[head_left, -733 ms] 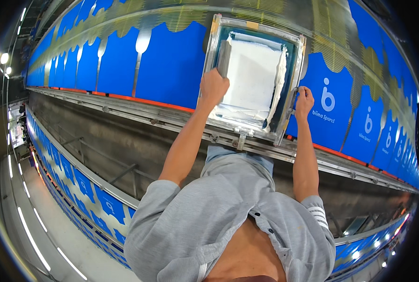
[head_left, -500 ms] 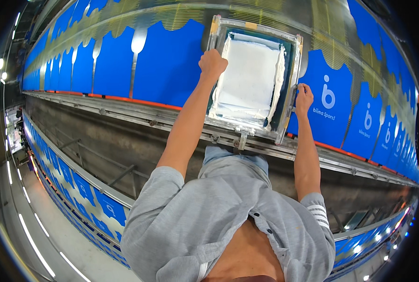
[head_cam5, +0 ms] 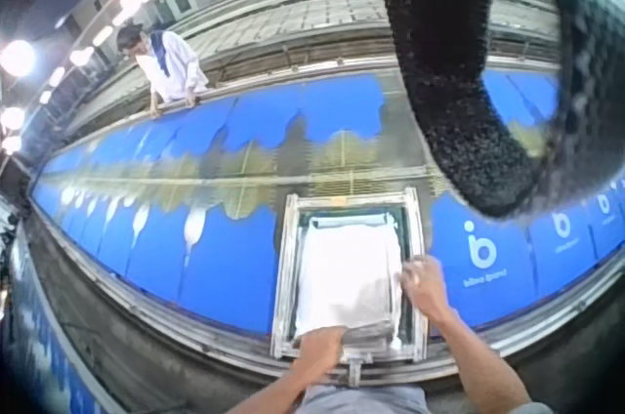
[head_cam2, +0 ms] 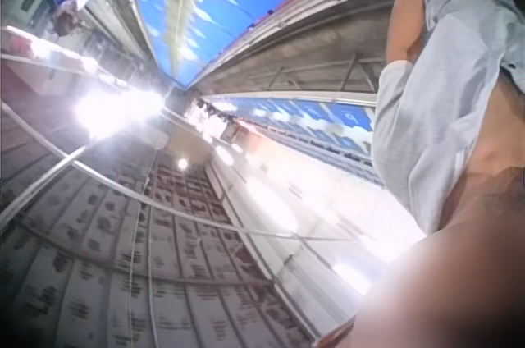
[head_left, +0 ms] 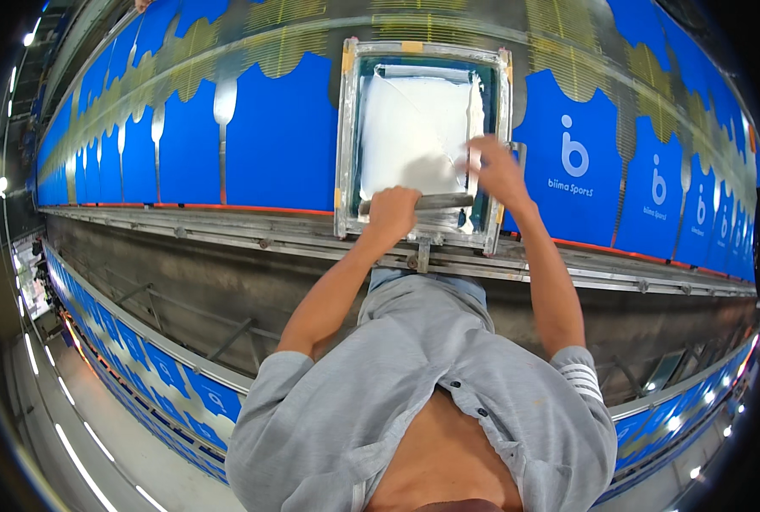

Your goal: The person uses a squeegee to pull white ink across a screen-printing frame on a blue jersey, repeating the motion to transfer the logo. They briefly measure the printed area with a tape measure and continue printing on additional jerseys.

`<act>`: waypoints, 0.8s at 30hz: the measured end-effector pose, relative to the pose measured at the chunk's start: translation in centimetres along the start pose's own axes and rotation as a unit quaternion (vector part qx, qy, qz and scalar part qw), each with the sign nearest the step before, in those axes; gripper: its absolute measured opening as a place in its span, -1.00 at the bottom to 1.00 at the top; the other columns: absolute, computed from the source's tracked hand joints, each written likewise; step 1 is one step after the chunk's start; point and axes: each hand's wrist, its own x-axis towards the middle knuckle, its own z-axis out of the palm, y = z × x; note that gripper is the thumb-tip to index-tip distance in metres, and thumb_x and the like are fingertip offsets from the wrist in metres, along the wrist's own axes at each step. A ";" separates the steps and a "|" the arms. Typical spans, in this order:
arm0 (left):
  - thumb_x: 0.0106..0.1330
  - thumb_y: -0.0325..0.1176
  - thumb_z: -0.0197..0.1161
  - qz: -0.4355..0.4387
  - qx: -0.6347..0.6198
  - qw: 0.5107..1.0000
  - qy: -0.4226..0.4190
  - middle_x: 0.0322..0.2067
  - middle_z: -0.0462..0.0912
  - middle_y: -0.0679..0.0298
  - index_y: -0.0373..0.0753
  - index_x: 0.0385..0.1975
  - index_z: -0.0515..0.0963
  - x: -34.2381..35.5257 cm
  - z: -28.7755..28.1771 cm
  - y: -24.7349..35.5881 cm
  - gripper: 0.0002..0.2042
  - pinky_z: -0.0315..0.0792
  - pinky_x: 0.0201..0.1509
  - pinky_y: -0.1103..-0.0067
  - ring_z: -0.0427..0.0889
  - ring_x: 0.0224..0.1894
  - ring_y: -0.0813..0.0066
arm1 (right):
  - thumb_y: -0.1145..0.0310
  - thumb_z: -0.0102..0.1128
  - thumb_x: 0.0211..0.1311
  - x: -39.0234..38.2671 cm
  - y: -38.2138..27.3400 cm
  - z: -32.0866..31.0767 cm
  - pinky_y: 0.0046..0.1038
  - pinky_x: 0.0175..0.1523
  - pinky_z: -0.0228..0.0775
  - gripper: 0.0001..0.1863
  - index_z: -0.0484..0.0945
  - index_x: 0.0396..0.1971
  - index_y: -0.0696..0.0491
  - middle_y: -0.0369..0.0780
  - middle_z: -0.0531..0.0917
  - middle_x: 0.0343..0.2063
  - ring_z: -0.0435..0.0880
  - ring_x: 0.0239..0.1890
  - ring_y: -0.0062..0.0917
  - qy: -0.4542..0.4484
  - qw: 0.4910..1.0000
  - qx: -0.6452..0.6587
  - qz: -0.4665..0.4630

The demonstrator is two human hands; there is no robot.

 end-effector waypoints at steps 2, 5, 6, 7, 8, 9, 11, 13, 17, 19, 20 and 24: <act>0.03 -0.52 0.21 0.053 0.004 0.998 0.022 -0.34 0.73 0.08 -0.03 -0.18 0.75 3.5 -2.0 -0.5 -0.64 0.54 -0.17 0.20 0.72 -0.23 0.09 | 0.00 0.48 -0.01 0.7 -6.3 -0.6 -0.19 0.20 0.39 -0.51 0.71 -0.06 -0.10 -0.19 0.67 -0.05 0.59 0.12 -0.31 -0.224 0.959 -0.170 -0.029; 0.06 -0.41 0.25 0.072 0.037 0.996 0.032 -0.34 0.73 0.09 0.06 -0.17 0.75 10.8 -6.1 -1.6 -0.68 0.56 -0.20 0.22 0.72 -0.25 0.07 | 0.33 0.23 0.06 7.2 -2.9 1.4 -0.18 -0.06 0.42 -0.81 0.71 -0.29 -0.09 -0.25 0.69 -0.28 0.68 -0.12 -0.32 -0.162 0.929 -0.330 -0.038; 0.07 -0.36 0.26 0.064 0.052 0.996 0.041 -0.33 0.73 0.10 0.07 -0.18 0.75 13.7 -7.9 -2.1 -0.69 0.57 -0.18 0.22 0.72 -0.25 0.07 | 0.38 0.19 0.04 10.2 -2.0 0.6 -0.16 -0.09 0.44 -0.83 0.70 -0.35 -0.07 -0.23 0.70 -0.31 0.69 -0.16 -0.28 -0.146 0.936 -0.318 -0.045; 0.07 -0.32 0.26 0.057 0.069 0.995 0.049 -0.32 0.74 0.10 0.07 -0.18 0.75 16.3 -9.4 -2.9 -0.70 0.58 -0.16 0.22 0.72 -0.26 0.07 | 0.43 0.16 0.02 13.0 -1.6 -0.4 -0.15 -0.11 0.46 -0.85 0.68 -0.40 -0.04 -0.21 0.70 -0.35 0.70 -0.20 -0.24 -0.129 0.943 -0.303 -0.052; 0.08 -0.30 0.25 0.056 0.095 0.991 0.071 -0.30 0.74 0.11 0.06 -0.17 0.75 18.8 -10.4 -3.9 -0.70 0.59 -0.14 0.21 0.72 -0.25 0.07 | 0.42 0.13 0.03 15.3 -1.2 -1.0 -0.12 -0.13 0.48 -0.83 0.68 -0.38 -0.04 -0.19 0.70 -0.38 0.70 -0.22 -0.23 -0.104 0.945 -0.301 -0.073; 0.08 -0.29 0.25 0.054 0.120 0.987 0.095 -0.29 0.74 0.12 0.05 -0.16 0.75 20.9 -11.1 -4.7 -0.70 0.59 -0.12 0.21 0.72 -0.24 0.07 | 0.42 0.11 0.04 17.3 -0.8 -1.5 -0.10 -0.15 0.50 -0.81 0.68 -0.36 -0.03 -0.17 0.70 -0.40 0.71 -0.24 -0.23 -0.080 0.946 -0.300 -0.097; 0.07 -0.32 0.23 0.063 0.094 0.989 0.099 -0.29 0.74 0.12 0.03 -0.17 0.76 23.9 -11.9 -5.8 -0.69 0.59 -0.11 0.21 0.72 -0.22 0.06 | 0.43 0.13 0.02 20.2 0.2 -1.4 -0.12 -0.14 0.52 -0.83 0.67 -0.38 0.00 -0.17 0.69 -0.40 0.70 -0.23 -0.18 -0.092 0.950 -0.295 -0.054; 0.05 -0.35 0.22 0.075 0.079 0.989 0.104 -0.30 0.74 0.08 -0.02 -0.24 0.76 24.6 -11.3 -6.4 -0.72 0.58 -0.14 0.21 0.72 -0.24 0.04 | 0.45 0.18 -0.01 20.4 0.6 -0.3 -0.12 -0.13 0.52 -0.84 0.67 -0.39 0.01 -0.17 0.69 -0.39 0.69 -0.25 -0.17 -0.052 0.958 -0.275 -0.057; 0.01 -0.40 0.20 0.086 0.045 0.986 0.133 -0.40 0.72 0.07 -0.13 -0.46 0.74 20.1 -8.0 -6.3 -0.83 0.56 -0.25 0.19 0.71 -0.34 0.01 | 0.53 0.20 -0.06 15.1 -0.2 1.5 -0.22 -0.01 0.42 -0.87 0.64 -0.45 0.03 -0.21 0.61 -0.45 0.60 -0.25 -0.24 0.001 0.962 -0.247 -0.119; 0.03 -0.43 0.18 0.081 0.038 0.988 0.125 -0.35 0.74 0.15 -0.09 -0.35 0.75 16.6 -6.7 -5.7 -0.77 0.57 -0.23 0.22 0.72 -0.29 0.05 | 0.52 0.15 0.00 11.3 -1.0 2.4 -0.21 0.22 0.35 -0.90 0.62 -0.47 0.04 -0.20 0.61 -0.41 0.63 -0.26 -0.29 0.003 0.962 -0.248 -0.118; 0.04 -0.45 0.16 0.070 0.042 0.991 0.108 -0.29 0.76 0.21 -0.04 -0.23 0.77 14.7 -5.7 -5.5 -0.68 0.58 -0.19 0.25 0.73 -0.25 0.08 | 0.52 0.15 0.00 9.2 -1.5 2.9 -0.18 0.24 0.34 -0.90 0.61 -0.47 0.05 -0.19 0.60 -0.41 0.63 -0.25 -0.29 -0.002 0.963 -0.244 -0.114; 0.03 -0.52 0.16 0.084 0.006 0.987 0.137 -0.28 0.76 0.24 -0.12 -0.26 0.73 7.1 -1.8 -4.7 -0.71 0.59 -0.22 0.30 0.73 -0.24 0.16 | 0.55 0.16 -0.01 1.7 -3.6 4.3 -0.11 0.32 0.29 -0.92 0.58 -0.48 0.07 -0.18 0.58 -0.42 0.61 -0.23 -0.29 -0.016 0.969 -0.226 -0.100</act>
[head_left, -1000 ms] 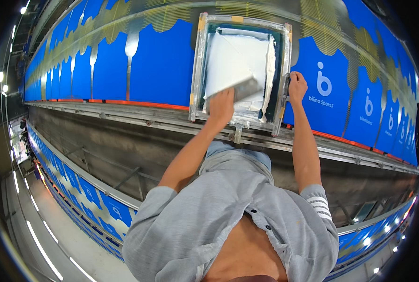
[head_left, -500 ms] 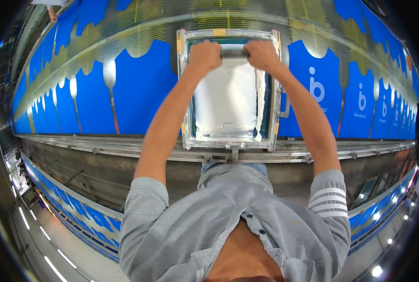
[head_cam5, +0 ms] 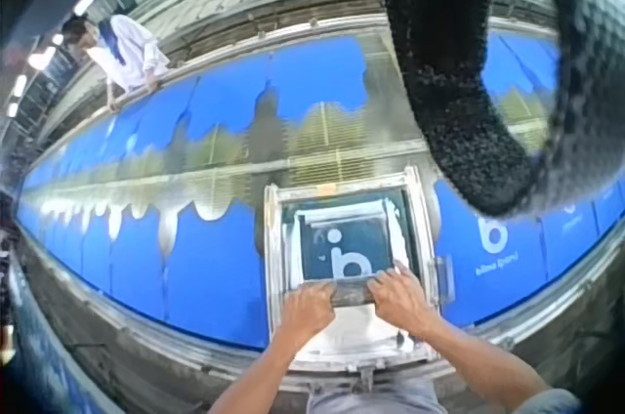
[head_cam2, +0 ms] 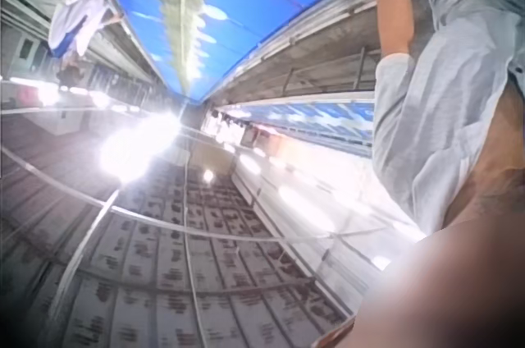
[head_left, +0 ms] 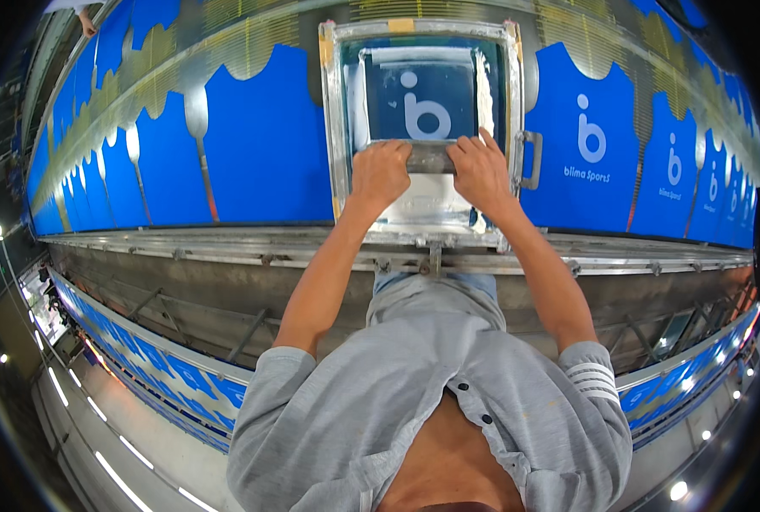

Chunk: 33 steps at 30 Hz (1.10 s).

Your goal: The person uses a squeegee to pull white ink across a screen-printing frame on a blue jersey, repeating the motion to transfer the logo. They briefly measure the printed area with a tape measure and continue printing on additional jerseys.

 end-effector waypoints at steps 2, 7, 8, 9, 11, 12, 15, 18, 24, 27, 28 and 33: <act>0.01 -0.54 0.19 0.004 -0.015 1.000 0.027 -0.28 0.76 0.25 -0.16 -0.27 0.71 -3.7 1.0 1.1 -0.72 0.60 -0.20 0.34 0.73 -0.23 0.19 | 0.57 0.17 -0.04 -3.5 -1.8 0.3 -0.09 0.34 0.27 -0.91 0.57 -0.48 0.09 -0.17 0.57 -0.42 0.61 -0.21 -0.28 -0.006 1.000 0.011 0.005; -0.03 -0.49 0.31 -0.002 -0.004 0.999 -0.043 -0.29 0.76 0.15 -0.20 -0.26 0.72 -9.7 0.7 3.4 -0.72 0.61 -0.08 0.36 0.73 -0.19 0.17 | 0.52 0.23 -0.05 -9.7 -5.0 0.9 -0.05 0.36 0.26 -0.88 0.61 -0.43 0.10 -0.16 0.59 -0.41 0.64 -0.20 -0.27 -0.034 0.999 0.026 0.019; -0.02 -0.47 0.32 -0.013 0.015 0.995 -0.101 -0.29 0.75 0.12 -0.20 -0.24 0.73 -9.8 0.2 3.5 -0.72 0.60 -0.08 0.33 0.73 -0.18 0.15 | 0.49 0.26 -0.05 -10.0 -5.2 0.8 -0.06 0.36 0.26 -0.87 0.62 -0.41 0.10 -0.16 0.60 -0.41 0.65 -0.18 -0.27 -0.055 0.998 0.030 0.018; -0.02 -0.46 0.33 -0.024 0.033 0.987 -0.156 -0.29 0.75 0.09 -0.20 -0.22 0.73 -9.6 -0.4 3.9 -0.71 0.60 -0.07 0.31 0.73 -0.17 0.14 | 0.46 0.29 -0.04 -10.2 -5.1 0.6 -0.06 0.36 0.26 -0.86 0.63 -0.40 0.11 -0.17 0.61 -0.40 0.65 -0.17 -0.27 -0.075 0.997 0.032 0.015; 0.03 -0.45 0.31 -0.024 0.049 0.972 -0.228 -0.32 0.74 -0.01 -0.20 -0.22 0.75 -8.2 -0.6 4.8 -0.72 0.58 -0.04 0.25 0.73 -0.19 0.05 | 0.27 0.42 0.06 -8.8 -3.5 -0.9 -0.16 0.32 0.31 -0.68 0.67 -0.22 0.13 -0.10 0.68 -0.23 0.66 -0.07 -0.21 -0.134 0.974 0.173 0.064; 0.03 -0.45 0.30 -0.020 0.031 0.974 -0.222 -0.33 0.74 -0.02 -0.20 -0.24 0.75 -7.7 0.6 4.9 -0.74 0.58 -0.03 0.25 0.72 -0.19 0.03 | 0.22 0.44 0.08 -8.0 -2.5 -1.9 -0.19 0.31 0.32 -0.63 0.67 -0.17 0.13 -0.07 0.68 -0.18 0.65 -0.04 -0.20 -0.111 0.951 0.274 0.096; 0.00 -0.46 0.29 -0.029 0.020 0.967 -0.253 -0.31 0.73 -0.09 -0.24 -0.29 0.75 -4.5 1.2 5.3 -0.75 0.58 -0.10 0.21 0.72 -0.19 -0.04 | 0.10 0.44 0.16 -6.1 3.3 -2.2 -0.24 0.22 0.38 -0.47 0.63 0.04 0.13 -0.01 0.66 0.00 0.60 0.05 -0.19 0.102 0.963 0.204 0.143; -0.06 -0.49 0.29 -0.100 0.009 0.866 -0.489 -0.10 0.70 -0.13 -0.34 -0.21 0.72 1.5 -0.1 6.5 -0.66 0.58 -0.02 0.19 0.70 -0.03 -0.06 | 0.09 0.38 0.22 -5.4 9.0 -1.9 -0.25 0.13 0.41 -0.45 0.59 0.10 0.12 -0.06 0.66 -0.01 0.58 0.03 -0.26 0.208 0.921 0.106 0.311; -0.19 -0.44 0.52 -0.009 -0.005 0.812 -0.583 0.02 0.64 -0.20 -0.46 -0.27 0.72 9.6 1.0 1.5 -0.60 0.50 -0.02 0.17 0.63 0.04 -0.06 | 0.22 0.30 0.28 -3.7 11.3 -0.2 -0.38 -0.07 0.45 -0.61 0.64 0.01 0.13 -0.19 0.71 -0.28 0.63 -0.23 -0.46 0.123 0.783 0.380 0.476; -0.33 -0.44 0.53 0.047 0.011 0.860 -0.509 -0.36 0.73 -0.13 -0.48 -0.41 0.69 15.1 -1.7 -1.3 -0.61 0.49 -0.30 0.25 0.72 -0.31 0.09 | 0.27 0.28 0.28 -4.1 11.6 1.1 -0.43 -0.14 0.44 -0.69 0.66 -0.08 0.16 -0.23 0.71 -0.35 0.61 -0.30 -0.53 0.144 0.796 0.366 0.460; -0.37 -0.49 0.50 0.033 0.003 0.902 -0.430 -0.44 0.72 -0.12 -0.48 -0.45 0.69 17.0 -3.1 -1.7 -0.64 0.47 -0.37 0.21 0.71 -0.40 0.05 | 0.28 0.28 0.28 -4.0 11.5 0.9 -0.44 -0.14 0.43 -0.70 0.67 -0.10 0.16 -0.24 0.71 -0.34 0.61 -0.29 -0.54 0.145 0.796 0.366 0.459; -0.07 -0.41 0.23 0.047 0.043 0.994 -0.084 -0.29 0.74 -0.02 -0.15 -0.31 0.75 21.2 -5.3 -3.3 -0.71 0.57 -0.20 0.20 0.73 -0.21 0.00 | 0.30 0.29 0.28 -2.9 9.3 -1.3 -0.46 -0.16 0.42 -0.73 0.67 -0.15 0.17 -0.25 0.70 -0.35 0.58 -0.31 -0.58 0.143 0.802 0.357 0.457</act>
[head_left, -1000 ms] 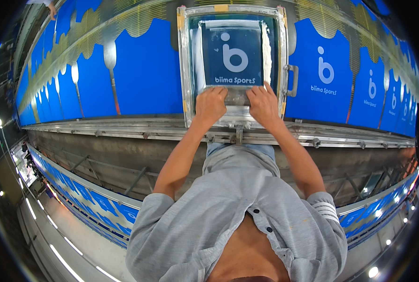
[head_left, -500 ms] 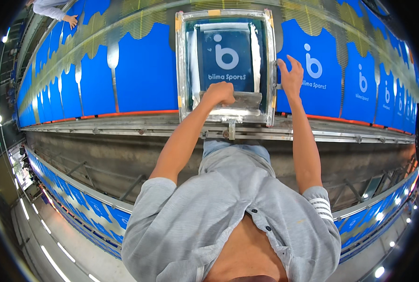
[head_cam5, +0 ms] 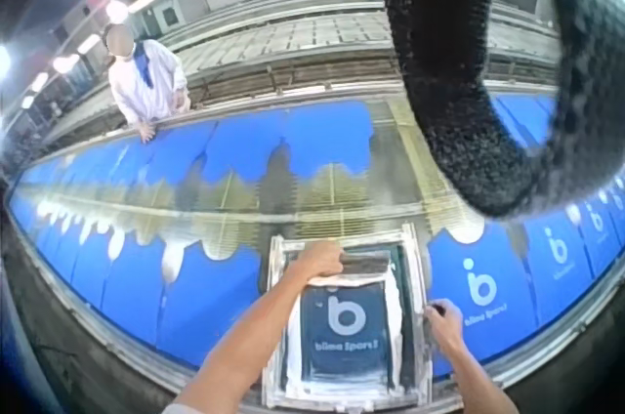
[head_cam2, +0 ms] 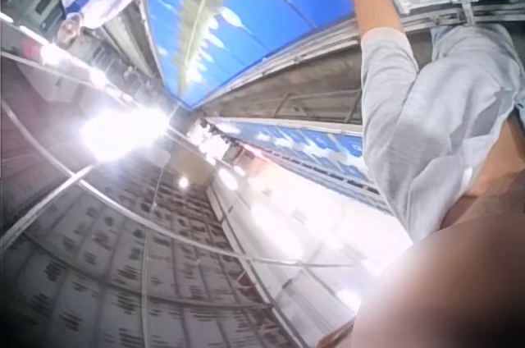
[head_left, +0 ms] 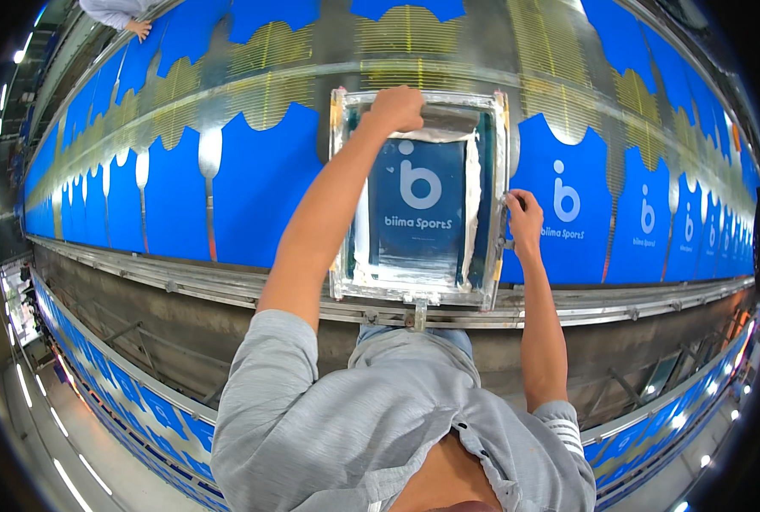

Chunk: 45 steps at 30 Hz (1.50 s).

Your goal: The person uses a squeegee to pull white ink across a screen-printing frame on a blue jersey, repeating the motion to transfer the logo. They briefly measure the printed area with a tape measure and continue printing on additional jerseys.

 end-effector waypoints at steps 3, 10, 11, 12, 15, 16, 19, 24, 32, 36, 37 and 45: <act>-0.04 -0.42 0.25 -0.025 0.019 0.999 0.010 -0.30 0.74 0.05 -0.10 -0.26 0.75 -2.1 1.2 2.4 -0.70 0.57 -0.13 0.19 0.71 -0.17 0.02 | 0.31 0.29 0.27 0.2 0.8 -0.9 -0.46 -0.19 0.41 -0.74 0.66 -0.17 0.19 -0.24 0.69 -0.36 0.57 -0.34 -0.59 0.007 1.000 -0.005 0.017; 0.00 -0.54 0.23 0.009 -0.069 0.977 0.203 -0.14 0.67 0.07 -0.32 -0.13 0.61 -22.3 12.8 9.3 -0.65 0.50 0.06 0.25 0.63 0.03 0.10 | 0.31 0.28 0.21 1.2 1.9 -0.8 -0.43 -0.16 0.45 -0.73 0.68 -0.20 0.18 -0.19 0.71 -0.38 0.61 -0.33 -0.54 0.015 0.999 -0.029 -0.041; 0.02 -0.55 0.21 0.021 -0.063 0.973 0.223 -0.09 0.65 0.05 -0.33 -0.09 0.60 -25.5 14.3 10.4 -0.63 0.48 0.10 0.25 0.61 0.05 0.08 | 0.30 0.28 0.20 1.3 2.0 -0.9 -0.43 -0.15 0.45 -0.73 0.69 -0.20 0.18 -0.19 0.72 -0.38 0.62 -0.32 -0.53 0.023 0.998 -0.031 -0.056; 0.03 -0.56 0.19 0.032 -0.047 0.967 0.248 -0.05 0.64 0.03 -0.34 -0.05 0.59 -28.1 15.1 11.5 -0.61 0.46 0.13 0.26 0.60 0.06 0.06 | 0.30 0.29 0.20 1.9 1.5 -0.5 -0.43 -0.13 0.46 -0.72 0.69 -0.20 0.17 -0.18 0.73 -0.37 0.63 -0.31 -0.52 0.030 0.996 -0.025 -0.079; -0.01 -0.58 0.17 0.011 -0.100 0.972 0.214 0.00 0.63 0.02 -0.35 0.03 0.56 -31.6 14.7 13.1 -0.52 0.46 0.15 0.25 0.60 0.08 0.05 | 0.32 0.27 0.22 1.9 1.5 -0.4 -0.45 -0.14 0.47 -0.74 0.70 -0.19 0.17 -0.19 0.73 -0.36 0.63 -0.32 -0.54 0.065 0.989 -0.021 -0.134; -0.07 -0.60 0.19 0.016 -0.092 0.976 0.198 0.01 0.64 0.05 -0.34 0.06 0.55 -31.8 14.1 13.0 -0.46 0.47 0.14 0.25 0.61 0.08 0.06 | 0.33 0.26 0.25 1.8 1.5 -0.5 -0.45 -0.17 0.46 -0.76 0.70 -0.21 0.18 -0.23 0.71 -0.39 0.60 -0.35 -0.55 0.054 0.989 0.005 -0.134; -0.05 -0.58 0.27 -0.002 -0.091 0.984 0.155 0.05 0.62 0.08 -0.31 0.06 0.54 -33.2 13.3 10.9 -0.47 0.41 0.21 0.28 0.56 0.15 0.10 | 0.30 0.23 0.29 -0.8 -1.2 1.4 -0.44 -0.18 0.44 -0.75 0.68 -0.25 0.21 -0.23 0.70 -0.42 0.59 -0.37 -0.54 0.072 0.982 0.007 -0.177; 0.01 -0.53 0.33 -0.016 -0.084 0.991 0.103 0.03 0.65 0.15 -0.23 0.03 0.57 -34.8 11.2 2.5 -0.53 0.42 0.20 0.30 0.57 0.14 0.17 | 0.36 0.21 0.26 -0.2 0.0 10.0 -0.41 -0.20 0.47 -0.82 0.69 -0.34 0.16 -0.19 0.70 -0.44 0.62 -0.37 -0.50 0.094 0.978 0.028 -0.185; 0.03 -0.46 0.18 -0.006 -0.046 0.989 0.139 -0.28 0.71 0.17 -0.21 -0.27 0.64 -38.8 6.3 -11.3 -0.76 0.48 -0.03 0.25 0.66 -0.11 0.14 | 0.36 0.21 0.22 -5.5 -1.3 26.8 -0.35 -0.17 0.50 -0.85 0.70 -0.34 0.10 -0.09 0.72 -0.37 0.71 -0.31 -0.30 0.121 0.966 0.039 -0.227; -0.05 -0.52 0.21 0.015 -0.042 0.989 0.142 -0.28 0.72 0.13 -0.23 -0.30 0.66 -38.8 7.5 -11.4 -0.74 0.51 -0.07 0.25 0.68 -0.15 0.08 | 0.35 0.24 0.17 -6.2 -1.0 27.7 -0.37 -0.18 0.53 -0.82 0.72 -0.29 0.09 -0.12 0.75 -0.36 0.73 -0.33 -0.40 0.128 0.975 0.054 -0.176; -0.06 -0.53 0.21 0.017 -0.033 0.989 0.146 -0.30 0.72 0.11 -0.23 -0.31 0.66 -38.9 7.5 -11.3 -0.74 0.52 -0.09 0.23 0.68 -0.18 0.06 | 0.32 0.27 0.16 -6.5 -1.5 28.0 -0.38 -0.19 0.53 -0.81 0.72 -0.29 0.07 -0.13 0.75 -0.37 0.73 -0.34 -0.40 0.122 0.980 0.043 -0.155; -0.05 -0.53 0.20 -0.014 -0.009 0.998 0.066 -0.38 0.72 0.00 -0.22 -0.30 0.72 -37.6 8.9 -13.8 -0.71 0.54 -0.19 0.16 0.69 -0.30 -0.07 | 0.29 0.21 0.24 -8.9 -2.0 27.4 -0.27 -0.28 0.48 -0.81 0.68 -0.27 0.06 -0.14 0.74 -0.42 0.70 -0.41 -0.30 0.094 0.989 0.026 -0.109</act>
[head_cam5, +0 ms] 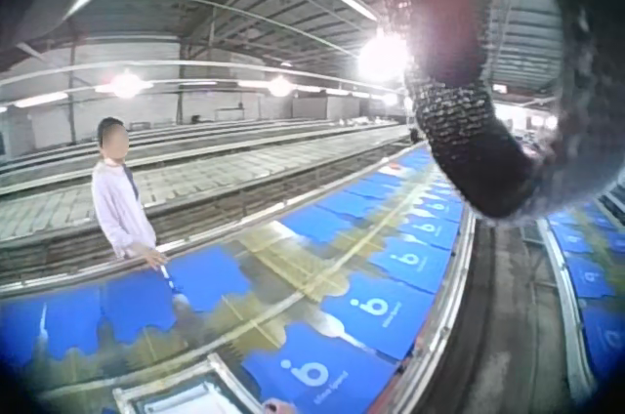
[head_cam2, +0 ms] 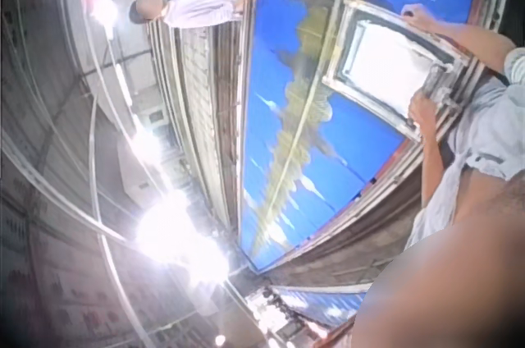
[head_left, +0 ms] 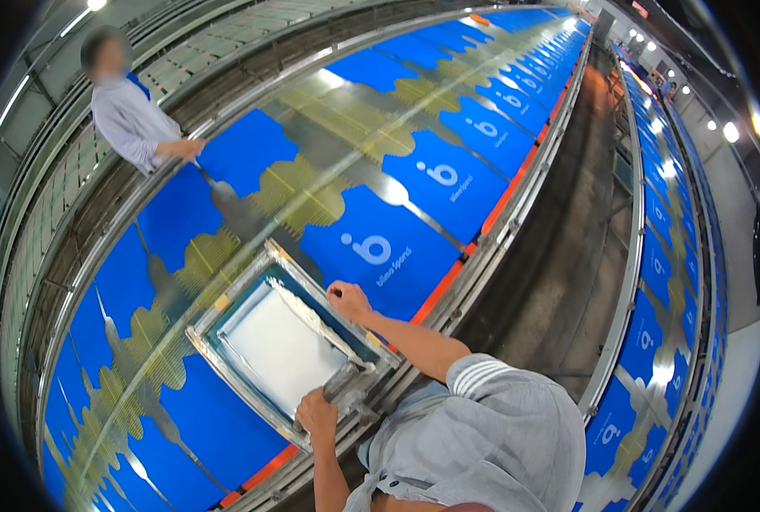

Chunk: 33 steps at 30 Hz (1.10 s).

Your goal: The person uses a squeegee to pull white ink across a screen-printing frame on a blue jersey, repeating the motion to transfer the logo. They briefly measure the printed area with a tape measure and continue printing on additional jerseys.

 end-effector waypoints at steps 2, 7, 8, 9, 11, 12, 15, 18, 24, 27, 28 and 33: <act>-0.05 -0.52 0.20 0.005 -0.002 1.000 0.019 -0.36 0.73 0.00 -0.20 -0.28 0.73 -0.2 -0.1 -0.6 -0.70 0.54 -0.18 0.17 0.70 -0.29 -0.06 | 0.29 0.19 0.24 -0.2 -0.1 1.0 -0.24 -0.28 0.47 -0.81 0.68 -0.28 0.05 -0.14 0.73 -0.43 0.69 -0.42 -0.27 0.011 1.000 -0.012 -0.005; -0.05 -0.54 0.19 0.015 0.003 0.999 0.036 -0.35 0.74 0.05 -0.24 -0.30 0.72 -0.2 -0.1 -0.5 -0.71 0.54 -0.19 0.19 0.70 -0.28 -0.02 | 0.24 0.20 0.22 0.7 0.6 2.3 -0.19 -0.24 0.51 -0.79 0.70 -0.27 0.01 -0.11 0.74 -0.43 0.72 -0.37 -0.19 0.025 0.998 -0.057 -0.002; -0.03 -0.54 0.19 0.013 0.006 1.000 0.023 -0.29 0.74 0.09 -0.25 -0.26 0.71 -0.2 0.1 -0.3 -0.70 0.53 -0.16 0.20 0.69 -0.22 0.01 | 0.24 0.18 0.22 1.0 0.9 2.1 -0.17 -0.21 0.53 -0.78 0.70 -0.27 0.00 -0.10 0.74 -0.43 0.73 -0.35 -0.16 0.012 0.998 -0.054 0.015; -0.03 -0.54 0.19 0.023 0.010 0.999 0.045 -0.26 0.74 0.10 -0.24 -0.25 0.70 -0.3 0.7 -0.3 -0.70 0.52 -0.14 0.21 0.69 -0.19 0.02 | 0.24 0.17 0.22 1.2 0.9 2.2 -0.17 -0.21 0.53 -0.78 0.70 -0.27 0.01 -0.10 0.74 -0.45 0.73 -0.35 -0.15 0.026 0.998 -0.061 0.007; -0.02 -0.54 0.20 0.038 0.022 0.996 0.082 -0.21 0.73 0.12 -0.23 -0.23 0.69 -1.5 2.2 -0.9 -0.69 0.51 -0.11 0.21 0.68 -0.14 0.04 | 0.24 0.15 0.23 0.9 0.9 2.9 -0.15 -0.21 0.54 -0.77 0.69 -0.26 0.02 -0.10 0.74 -0.47 0.72 -0.37 -0.12 0.045 0.996 -0.073 -0.003; -0.02 -0.54 0.20 0.043 0.022 0.995 0.083 -0.19 0.73 0.11 -0.23 -0.21 0.69 -1.8 2.5 -0.7 -0.68 0.51 -0.08 0.21 0.68 -0.13 0.04 | 0.22 0.15 0.25 0.9 -0.2 1.6 -0.15 -0.11 0.53 -0.77 0.69 -0.25 0.00 -0.09 0.73 -0.28 0.69 -0.24 -0.12 -0.007 0.997 -0.061 0.040; -0.01 -0.52 0.21 0.054 0.018 0.994 0.088 -0.15 0.73 0.09 -0.20 -0.16 0.69 -2.3 2.9 -0.8 -0.65 0.52 0.02 0.23 0.67 -0.09 0.03 | 0.15 0.16 0.30 1.7 0.8 3.0 -0.17 0.02 0.47 -0.74 0.70 -0.24 -0.02 -0.11 0.62 -0.02 0.60 -0.02 -0.16 0.023 0.991 -0.129 -0.013; 0.05 -0.34 0.20 -0.037 0.073 0.986 -0.142 -0.28 0.73 -0.03 -0.16 -0.34 0.73 1.2 -0.4 -3.1 -0.78 0.57 -0.15 0.12 0.70 -0.19 -0.04 | 0.01 0.19 0.32 0.2 -3.5 3.4 -0.17 0.10 0.38 -0.62 0.71 -0.29 0.05 -0.15 0.56 0.01 0.46 0.10 -0.20 0.061 0.938 -0.277 -0.200; -0.06 -0.45 0.21 0.001 -0.019 0.997 -0.077 -0.43 0.69 0.02 -0.13 -0.50 0.68 11.7 -2.9 -4.8 -0.86 0.55 -0.21 0.12 0.69 -0.28 -0.04 | 0.12 0.33 0.08 -1.7 -9.6 4.8 -0.09 -0.05 0.47 -0.75 0.69 -0.37 -0.02 -0.19 0.71 -0.26 0.69 -0.11 -0.23 -0.365 0.754 -0.416 -0.354; -0.05 -0.41 0.22 -0.002 -0.021 0.999 -0.028 -0.44 0.69 0.00 -0.12 -0.52 0.69 17.4 -4.2 -7.4 -0.88 0.57 -0.23 0.14 0.70 -0.33 -0.02 | 0.34 0.23 0.00 3.7 -10.4 8.0 -0.08 -0.10 0.36 -0.90 0.67 -0.48 0.00 -0.17 0.71 -0.37 0.70 -0.19 -0.24 -0.335 0.776 -0.414 -0.339; -0.03 -0.39 0.22 -0.030 -0.014 0.999 -0.021 -0.44 0.70 -0.01 -0.12 -0.52 0.70 19.5 -5.1 -8.2 -0.88 0.58 -0.23 0.16 0.71 -0.33 -0.02 | 0.33 0.24 0.00 5.8 -11.5 8.8 -0.07 -0.06 0.33 -0.89 0.67 -0.47 0.00 -0.16 0.71 -0.36 0.69 -0.19 -0.23 -0.344 0.765 -0.421 -0.347; -0.02 -0.34 0.22 -0.068 0.059 0.995 -0.040 -0.38 0.74 0.01 0.01 -0.24 0.79 26.7 -7.5 -14.3 -0.68 0.60 -0.14 0.21 0.72 -0.26 -0.03 | 0.34 0.24 0.07 13.3 -13.8 12.9 -0.12 -0.05 0.25 -0.78 0.75 -0.27 -0.04 -0.20 0.74 -0.33 0.70 -0.24 -0.27 -0.320 0.763 -0.409 -0.385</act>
